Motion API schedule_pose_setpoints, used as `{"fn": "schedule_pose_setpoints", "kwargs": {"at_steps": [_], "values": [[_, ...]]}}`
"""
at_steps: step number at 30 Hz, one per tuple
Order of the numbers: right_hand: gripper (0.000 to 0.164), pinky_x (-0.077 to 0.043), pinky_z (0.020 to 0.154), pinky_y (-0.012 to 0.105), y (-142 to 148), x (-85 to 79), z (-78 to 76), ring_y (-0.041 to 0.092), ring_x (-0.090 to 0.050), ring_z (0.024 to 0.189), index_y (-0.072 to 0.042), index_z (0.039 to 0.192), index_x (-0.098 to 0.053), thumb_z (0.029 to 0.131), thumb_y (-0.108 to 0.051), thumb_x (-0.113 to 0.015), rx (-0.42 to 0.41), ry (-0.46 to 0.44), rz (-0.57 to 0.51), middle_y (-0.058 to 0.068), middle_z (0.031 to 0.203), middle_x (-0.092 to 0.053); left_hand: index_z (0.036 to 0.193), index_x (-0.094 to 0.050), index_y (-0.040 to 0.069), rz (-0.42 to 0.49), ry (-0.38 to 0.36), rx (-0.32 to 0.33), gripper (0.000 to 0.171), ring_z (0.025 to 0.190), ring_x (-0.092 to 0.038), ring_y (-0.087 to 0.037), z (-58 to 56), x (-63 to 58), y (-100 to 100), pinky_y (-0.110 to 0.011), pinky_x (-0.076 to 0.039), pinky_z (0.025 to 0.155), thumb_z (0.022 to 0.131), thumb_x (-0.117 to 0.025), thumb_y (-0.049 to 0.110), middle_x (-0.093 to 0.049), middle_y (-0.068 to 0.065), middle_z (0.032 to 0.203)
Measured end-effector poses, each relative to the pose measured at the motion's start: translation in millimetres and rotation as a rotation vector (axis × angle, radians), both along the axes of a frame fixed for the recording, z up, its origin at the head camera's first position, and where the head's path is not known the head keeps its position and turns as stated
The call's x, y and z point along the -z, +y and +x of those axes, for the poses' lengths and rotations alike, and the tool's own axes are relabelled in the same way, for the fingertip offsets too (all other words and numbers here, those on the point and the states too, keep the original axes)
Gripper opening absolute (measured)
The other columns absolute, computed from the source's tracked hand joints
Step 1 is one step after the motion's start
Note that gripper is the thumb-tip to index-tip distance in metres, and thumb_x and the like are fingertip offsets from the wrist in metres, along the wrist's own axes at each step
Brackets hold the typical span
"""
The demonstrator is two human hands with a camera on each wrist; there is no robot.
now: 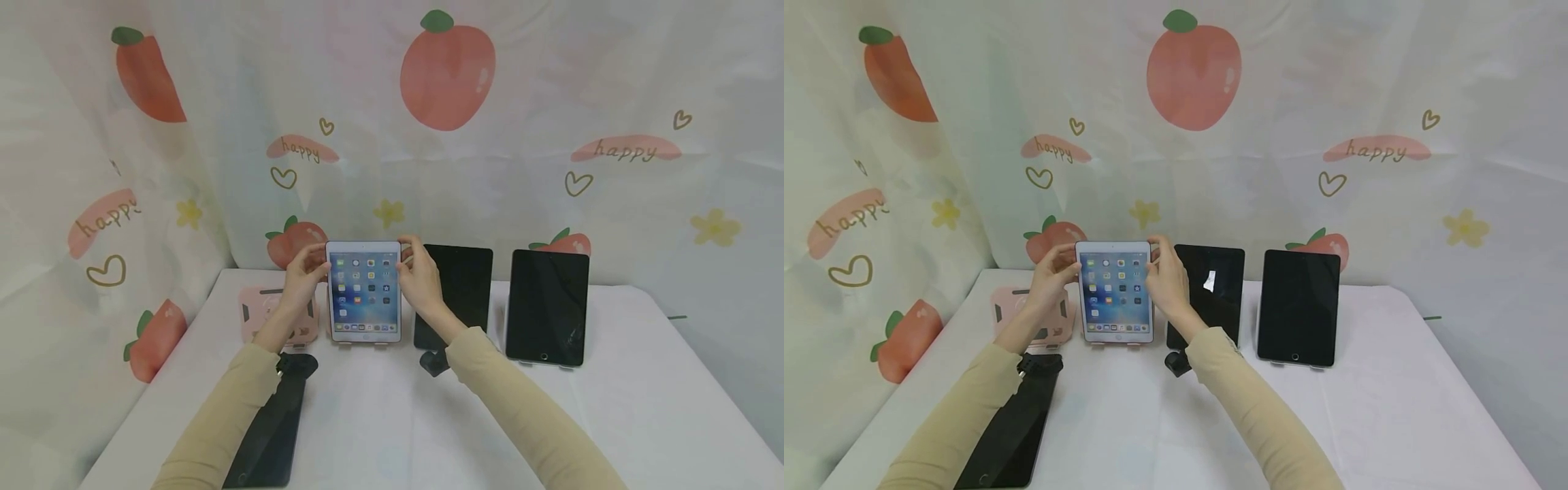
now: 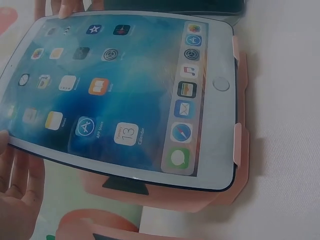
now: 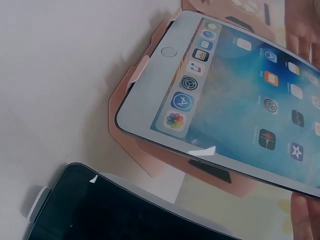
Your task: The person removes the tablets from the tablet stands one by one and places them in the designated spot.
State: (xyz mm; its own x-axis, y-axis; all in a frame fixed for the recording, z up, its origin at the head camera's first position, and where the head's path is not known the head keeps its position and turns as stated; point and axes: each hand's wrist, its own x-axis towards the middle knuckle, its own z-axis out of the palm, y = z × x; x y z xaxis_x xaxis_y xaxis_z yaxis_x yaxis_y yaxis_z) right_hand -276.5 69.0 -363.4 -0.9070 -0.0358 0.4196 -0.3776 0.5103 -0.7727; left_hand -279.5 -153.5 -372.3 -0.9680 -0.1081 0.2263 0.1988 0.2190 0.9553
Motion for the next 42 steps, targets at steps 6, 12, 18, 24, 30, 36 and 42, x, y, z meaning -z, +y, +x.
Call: {"fn": "schedule_pose_setpoints", "kwargs": {"at_steps": [6, 12, 18, 24, 30, 36, 42], "values": [[0.039, -0.046, 0.067, 0.031, 3.4, -1.7, 3.6, 0.023, -0.058, 0.083, -0.011, 0.131, -0.049, 0.094, -0.004, -0.056, -0.021, 0.022, -0.023, 0.01, 0.1, -0.058, 0.131, -0.053, 0.006, -0.007, 0.028, 0.032, 0.038, 0.082, -0.056, -0.005, 7.2, -5.3, -1.4, -0.017, -0.051, 0.071, 0.094, -0.058, 0.004, -0.06, -0.016, 0.11], [0.039, -0.048, 0.072, 0.033, 4.8, -5.1, 7.3, 0.024, -0.058, 0.083, -0.009, 0.13, -0.049, 0.092, -0.001, -0.057, -0.044, 0.057, -0.048, 0.011, 0.101, -0.058, 0.129, -0.054, 0.006, -0.012, 0.067, 0.05, 0.036, 0.083, -0.055, -0.007, 13.7, -10.5, -2.8, -0.016, -0.051, 0.07, 0.093, -0.058, 0.002, -0.058, -0.017, 0.109], [0.038, -0.05, 0.069, 0.032, 6.7, -6.5, 15.3, 0.023, -0.057, 0.081, -0.008, 0.129, -0.049, 0.093, -0.001, -0.057, -0.07, 0.087, -0.045, 0.012, 0.102, -0.058, 0.129, -0.053, 0.007, -0.002, 0.041, 0.055, 0.036, 0.083, -0.054, -0.008, 25.2, -13.6, -4.0, -0.016, -0.051, 0.073, 0.094, -0.058, 0.004, -0.056, -0.008, 0.102], [0.037, -0.052, 0.063, 0.026, 9.0, -3.7, 28.4, 0.022, -0.058, 0.078, -0.007, 0.128, -0.05, 0.093, 0.0, -0.057, -0.112, 0.12, -0.079, 0.013, 0.101, -0.057, 0.128, -0.054, 0.009, 0.018, 0.021, 0.069, 0.035, 0.086, -0.056, -0.008, 37.4, -12.7, -6.9, -0.017, -0.052, 0.074, 0.094, -0.059, 0.006, -0.055, 0.001, 0.099], [0.038, -0.051, 0.061, 0.019, 9.9, 3.7, 43.9, 0.022, -0.06, 0.078, -0.009, 0.128, -0.051, 0.092, 0.001, -0.058, -0.134, 0.111, -0.136, 0.012, 0.102, -0.058, 0.128, -0.054, 0.008, 0.009, 0.044, 0.081, 0.034, 0.087, -0.056, -0.009, 53.1, -9.7, -8.6, -0.018, -0.051, 0.077, 0.094, -0.059, 0.007, -0.057, -0.002, 0.103], [0.04, -0.053, 0.062, 0.022, 10.2, 4.6, 58.9, 0.028, -0.061, 0.08, -0.007, 0.129, -0.052, 0.09, 0.004, -0.059, -0.131, 0.095, -0.181, 0.015, 0.103, -0.059, 0.127, -0.055, 0.013, -0.009, 0.027, 0.077, 0.034, 0.091, -0.055, -0.012, 67.0, -8.1, -9.4, -0.023, -0.049, 0.083, 0.094, -0.059, 0.008, -0.057, -0.009, 0.11], [0.04, -0.056, 0.062, 0.031, 8.1, -8.5, 81.1, 0.036, -0.061, 0.077, 0.003, 0.126, -0.051, 0.087, 0.01, -0.059, -0.115, 0.069, -0.184, 0.022, 0.1, -0.058, 0.129, -0.055, 0.017, -0.014, -0.012, 0.058, 0.036, 0.087, -0.058, -0.01, 80.9, -7.5, -9.0, -0.021, -0.05, 0.08, 0.094, -0.059, 0.009, -0.058, -0.008, 0.109]]}}
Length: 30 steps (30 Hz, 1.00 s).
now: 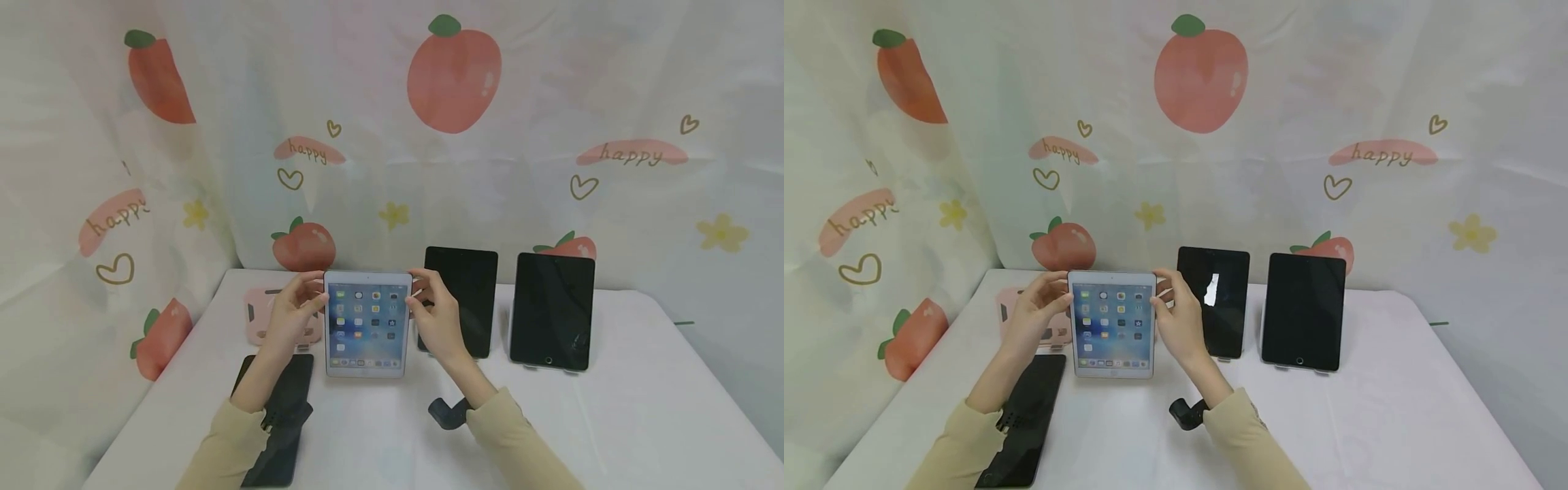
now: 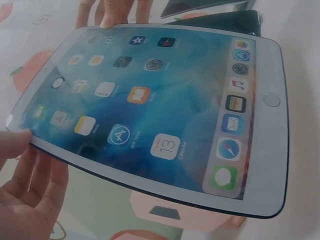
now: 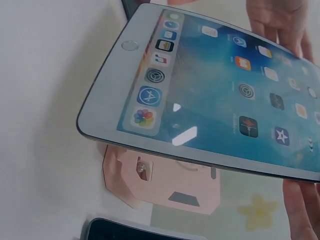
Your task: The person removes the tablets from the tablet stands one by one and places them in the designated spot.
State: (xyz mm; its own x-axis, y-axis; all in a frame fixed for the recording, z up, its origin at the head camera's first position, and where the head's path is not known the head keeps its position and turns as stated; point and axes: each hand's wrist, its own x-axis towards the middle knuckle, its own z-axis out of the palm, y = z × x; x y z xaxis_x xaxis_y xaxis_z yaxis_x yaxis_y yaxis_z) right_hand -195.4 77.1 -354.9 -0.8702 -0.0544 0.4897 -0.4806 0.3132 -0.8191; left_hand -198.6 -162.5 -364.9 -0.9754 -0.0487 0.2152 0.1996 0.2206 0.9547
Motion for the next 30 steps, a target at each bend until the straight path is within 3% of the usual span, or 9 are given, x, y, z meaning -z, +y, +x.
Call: {"fn": "schedule_pose_setpoints", "kwargs": {"at_steps": [5, 10, 16, 30], "values": [[0.042, -0.057, 0.062, 0.036, 2.0, 4.9, 8.3, 0.035, -0.06, 0.074, 0.0, 0.127, -0.053, 0.087, 0.01, -0.06, 0.003, -0.04, -0.024, 0.019, 0.097, -0.059, 0.129, -0.056, 0.017, 0.005, -0.045, 0.012, 0.037, 0.082, -0.061, -0.009, 11.0, 2.5, -0.2, -0.024, -0.051, 0.072, 0.093, -0.061, 0.01, -0.059, -0.002, 0.104], [0.043, -0.055, 0.059, 0.027, 7.7, 22.3, 9.3, 0.02, -0.06, 0.072, -0.008, 0.126, -0.056, 0.086, 0.006, -0.063, -0.011, -0.062, -0.043, 0.014, 0.096, -0.061, 0.129, -0.056, 0.013, 0.008, -0.066, 0.044, 0.038, 0.084, -0.06, -0.008, 19.3, 6.5, -2.6, -0.021, -0.054, 0.072, 0.091, -0.063, 0.009, -0.059, -0.007, 0.104], [0.044, -0.058, 0.063, 0.034, 10.9, 29.5, 19.3, 0.011, -0.058, 0.072, -0.013, 0.125, -0.057, 0.086, 0.006, -0.063, -0.035, -0.127, -0.059, 0.012, 0.096, -0.061, 0.127, -0.055, 0.006, 0.029, -0.081, 0.09, 0.038, 0.081, -0.06, -0.008, 25.0, 11.2, -4.1, -0.022, -0.055, 0.074, 0.09, -0.062, 0.003, -0.058, -0.008, 0.098], [0.044, -0.059, 0.063, 0.034, 8.9, 45.5, 29.7, 0.023, -0.061, 0.07, -0.012, 0.125, -0.058, 0.085, 0.006, -0.063, -0.018, -0.246, -0.096, 0.014, 0.095, -0.058, 0.129, -0.054, 0.007, 0.038, -0.214, 0.074, 0.04, 0.08, -0.06, -0.011, 31.2, 22.0, -6.4, -0.027, -0.054, 0.078, 0.089, -0.062, 0.003, -0.054, 0.001, 0.089]]}}
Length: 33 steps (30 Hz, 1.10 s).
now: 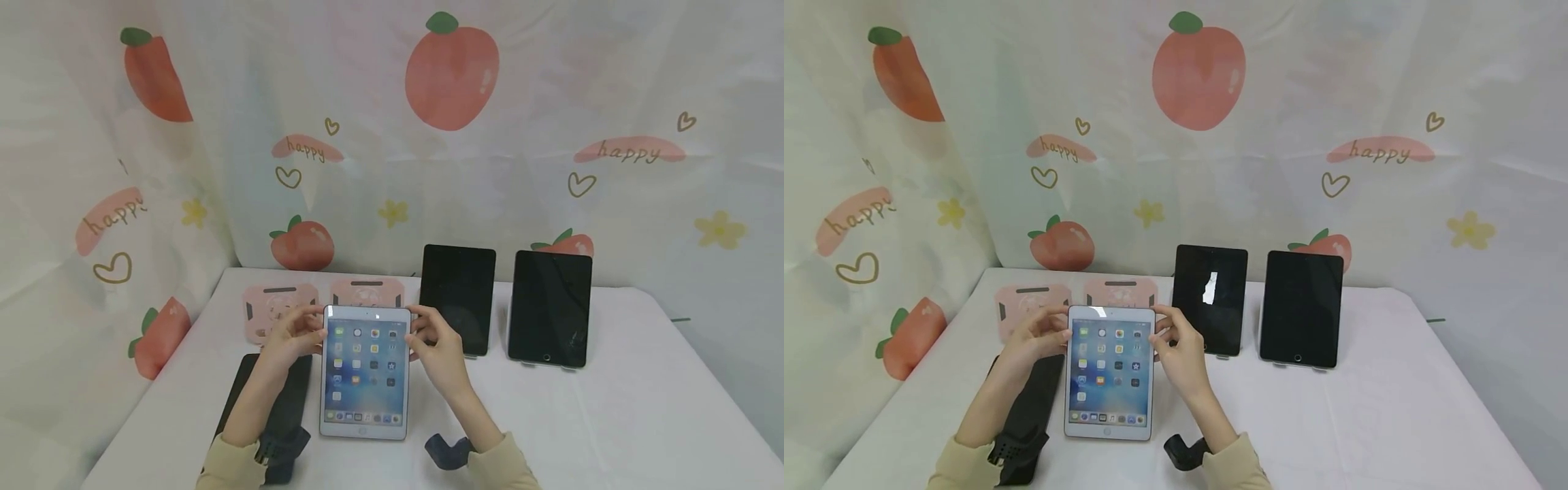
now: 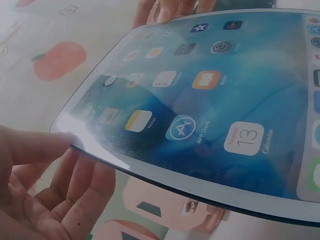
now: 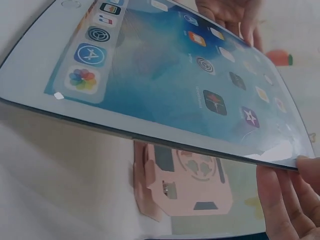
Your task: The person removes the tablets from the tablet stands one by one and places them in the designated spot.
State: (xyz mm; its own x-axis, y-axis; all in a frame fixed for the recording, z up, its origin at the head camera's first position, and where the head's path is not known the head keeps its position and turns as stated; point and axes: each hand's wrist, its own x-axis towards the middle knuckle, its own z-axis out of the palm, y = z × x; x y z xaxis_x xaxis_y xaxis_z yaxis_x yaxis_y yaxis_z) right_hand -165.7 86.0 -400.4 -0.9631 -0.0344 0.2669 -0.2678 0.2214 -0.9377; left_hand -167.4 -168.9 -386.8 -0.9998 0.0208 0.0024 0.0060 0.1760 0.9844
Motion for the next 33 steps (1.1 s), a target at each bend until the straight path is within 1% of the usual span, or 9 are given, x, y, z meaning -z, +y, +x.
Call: {"fn": "schedule_pose_setpoints", "kwargs": {"at_steps": [4, 9, 12, 15, 19, 25, 29, 33], "values": [[0.044, -0.059, 0.061, 0.032, -1.3, 6.5, 0.8, 0.024, -0.061, 0.071, -0.012, 0.124, -0.059, 0.085, 0.007, -0.062, 0.003, -0.032, -0.019, 0.014, 0.095, -0.057, 0.129, -0.055, 0.006, -0.001, -0.023, -0.002, 0.041, 0.08, -0.059, -0.013, -1.6, 5.5, -0.5, -0.027, -0.055, 0.076, 0.088, -0.063, 0.002, -0.054, 0.001, 0.087], [0.044, -0.059, 0.063, 0.03, -3.9, 11.6, 1.6, 0.015, -0.06, 0.071, -0.013, 0.125, -0.059, 0.085, 0.006, -0.062, 0.009, -0.063, -0.037, 0.013, 0.095, -0.058, 0.128, -0.055, 0.005, -0.003, -0.028, 0.0, 0.041, 0.08, -0.059, -0.014, -2.1, 11.2, -3.4, -0.029, -0.056, 0.077, 0.088, -0.063, 0.002, -0.054, 0.001, 0.086], [0.044, -0.059, 0.063, 0.029, -5.5, 13.9, 2.0, 0.009, -0.06, 0.072, -0.014, 0.125, -0.059, 0.085, 0.005, -0.063, 0.019, -0.081, -0.054, 0.012, 0.096, -0.058, 0.128, -0.055, 0.004, 0.013, -0.03, 0.004, 0.042, 0.078, -0.059, -0.013, -2.4, 14.5, -5.7, -0.03, -0.056, 0.076, 0.087, -0.064, 0.002, -0.054, 0.001, 0.085], [0.043, -0.058, 0.062, 0.029, -6.3, 16.8, 2.5, 0.006, -0.059, 0.072, -0.011, 0.125, -0.059, 0.085, 0.005, -0.063, 0.028, -0.087, -0.072, 0.014, 0.097, -0.059, 0.128, -0.054, 0.003, 0.028, -0.042, 0.019, 0.043, 0.076, -0.06, -0.011, -3.4, 18.0, -7.6, -0.029, -0.056, 0.073, 0.086, -0.065, 0.001, -0.053, 0.001, 0.085], [0.041, -0.058, 0.061, 0.028, -6.7, 20.6, 3.0, 0.007, -0.06, 0.071, -0.007, 0.123, -0.06, 0.085, 0.005, -0.063, 0.024, -0.092, -0.096, 0.017, 0.098, -0.062, 0.128, -0.054, 0.002, 0.033, -0.062, 0.031, 0.043, 0.076, -0.061, -0.011, -4.3, 22.4, -9.6, -0.028, -0.057, 0.072, 0.086, -0.065, 0.001, -0.053, 0.001, 0.086], [0.04, -0.058, 0.061, 0.028, -6.2, 25.7, 3.4, 0.008, -0.06, 0.071, -0.007, 0.123, -0.06, 0.085, 0.004, -0.064, 0.02, -0.116, -0.1, 0.018, 0.099, -0.062, 0.126, -0.055, 0.004, 0.0, -0.067, 0.035, 0.042, 0.078, -0.061, -0.014, -4.3, 26.9, -10.1, -0.03, -0.058, 0.072, 0.086, -0.066, 0.003, -0.054, -0.001, 0.086], [0.041, -0.057, 0.061, 0.026, -6.0, 27.9, 2.6, 0.007, -0.059, 0.071, -0.007, 0.124, -0.06, 0.085, 0.005, -0.063, 0.012, -0.178, -0.109, 0.018, 0.099, -0.061, 0.125, -0.056, 0.005, -0.039, -0.093, 0.04, 0.041, 0.08, -0.06, -0.015, -5.8, 28.5, -9.7, -0.032, -0.059, 0.072, 0.086, -0.066, 0.005, -0.055, -0.003, 0.089], [0.041, -0.057, 0.061, 0.025, -4.4, 29.3, 1.5, 0.009, -0.061, 0.071, -0.006, 0.125, -0.058, 0.085, 0.004, -0.062, -0.001, -0.236, -0.116, 0.018, 0.099, -0.06, 0.125, -0.056, 0.004, -0.05, -0.118, 0.033, 0.04, 0.08, -0.06, -0.015, -7.3, 32.1, -8.5, -0.034, -0.059, 0.071, 0.086, -0.066, 0.004, -0.057, -0.005, 0.091]]}}
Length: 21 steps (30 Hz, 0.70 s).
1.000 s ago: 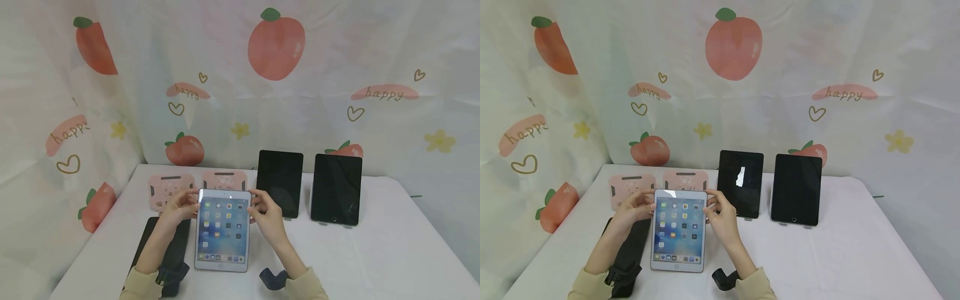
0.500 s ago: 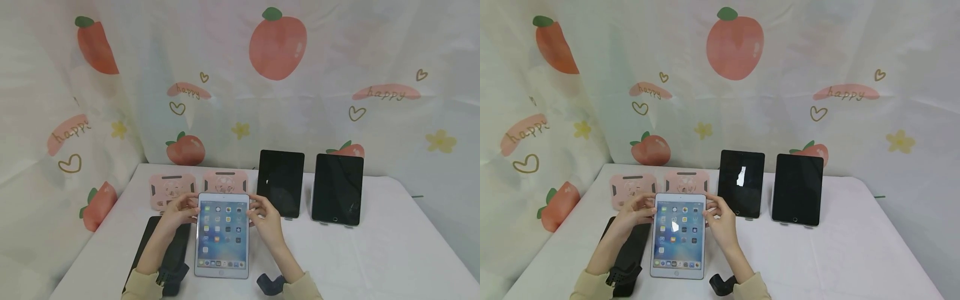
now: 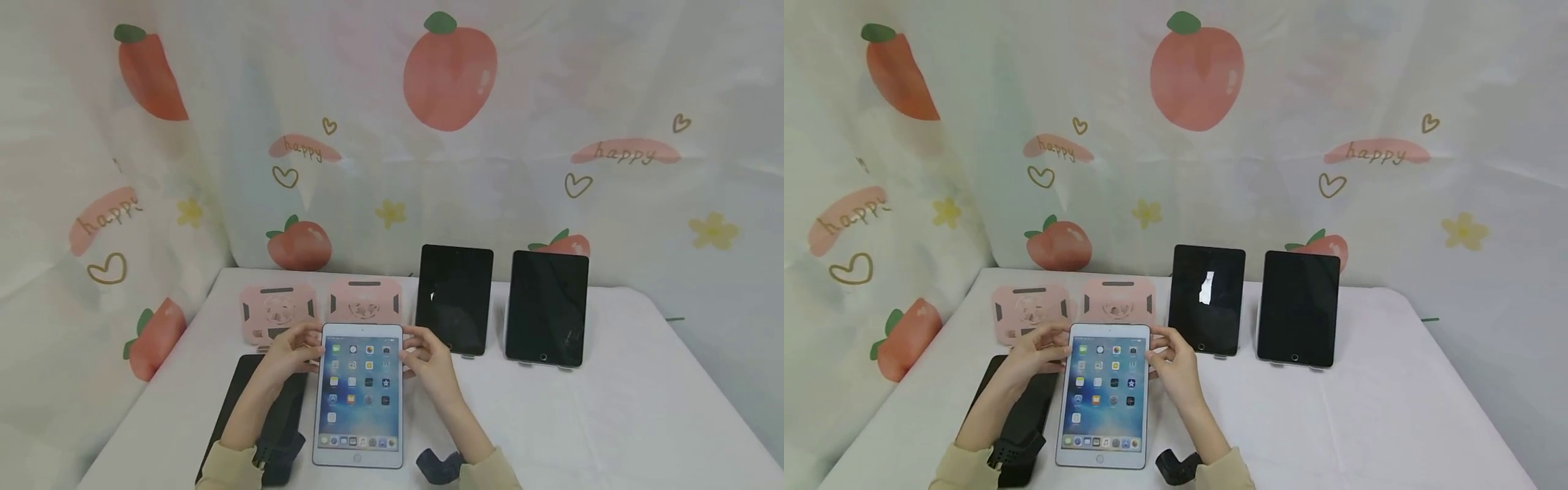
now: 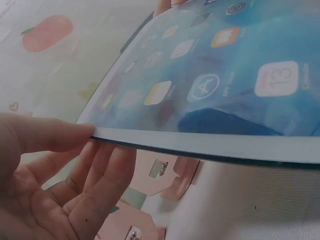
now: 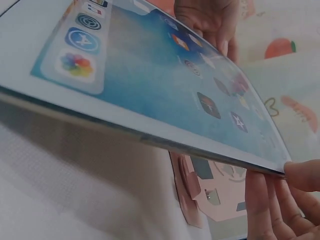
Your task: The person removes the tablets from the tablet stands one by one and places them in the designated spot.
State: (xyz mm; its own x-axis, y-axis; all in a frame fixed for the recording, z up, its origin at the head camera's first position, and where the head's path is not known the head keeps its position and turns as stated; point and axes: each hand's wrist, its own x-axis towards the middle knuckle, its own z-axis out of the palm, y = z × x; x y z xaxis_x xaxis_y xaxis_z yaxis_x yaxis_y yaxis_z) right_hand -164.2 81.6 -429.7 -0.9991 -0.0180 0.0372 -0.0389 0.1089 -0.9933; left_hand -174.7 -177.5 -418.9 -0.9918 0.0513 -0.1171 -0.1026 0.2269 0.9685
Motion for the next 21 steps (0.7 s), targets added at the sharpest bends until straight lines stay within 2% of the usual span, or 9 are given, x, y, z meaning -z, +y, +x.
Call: {"fn": "schedule_pose_setpoints", "kwargs": {"at_steps": [12, 17, 21], "values": [[0.04, -0.058, 0.062, 0.031, -2.5, 5.5, -3.5, 0.012, -0.063, 0.071, -0.004, 0.125, -0.057, 0.086, -0.004, -0.061, -0.009, -0.104, 0.035, 0.015, 0.099, -0.06, 0.124, -0.056, 0.004, -0.064, -0.078, -0.023, 0.037, 0.075, -0.061, -0.016, -2.0, 9.1, 1.7, -0.033, -0.059, 0.069, 0.088, -0.064, 0.006, -0.058, -0.008, 0.09], [0.041, -0.059, 0.062, 0.037, -4.4, 8.4, -4.0, 0.011, -0.061, 0.067, -0.002, 0.125, -0.057, 0.084, -0.002, -0.061, -0.01, -0.127, 0.033, 0.014, 0.097, -0.06, 0.122, -0.058, 0.004, -0.079, -0.084, -0.02, 0.035, 0.07, -0.061, -0.016, -3.1, 13.4, 0.9, -0.03, -0.058, 0.065, 0.087, -0.064, 0.004, -0.06, -0.008, 0.086], [0.041, -0.059, 0.061, 0.036, -5.6, 11.8, -4.3, 0.01, -0.061, 0.067, -0.002, 0.124, -0.057, 0.083, 0.0, -0.06, -0.003, -0.136, 0.044, 0.014, 0.096, -0.061, 0.121, -0.058, 0.002, -0.09, -0.081, -0.013, 0.034, 0.071, -0.06, -0.017, -3.1, 15.4, 0.6, -0.029, -0.058, 0.064, 0.087, -0.063, 0.002, -0.059, -0.007, 0.084]]}}
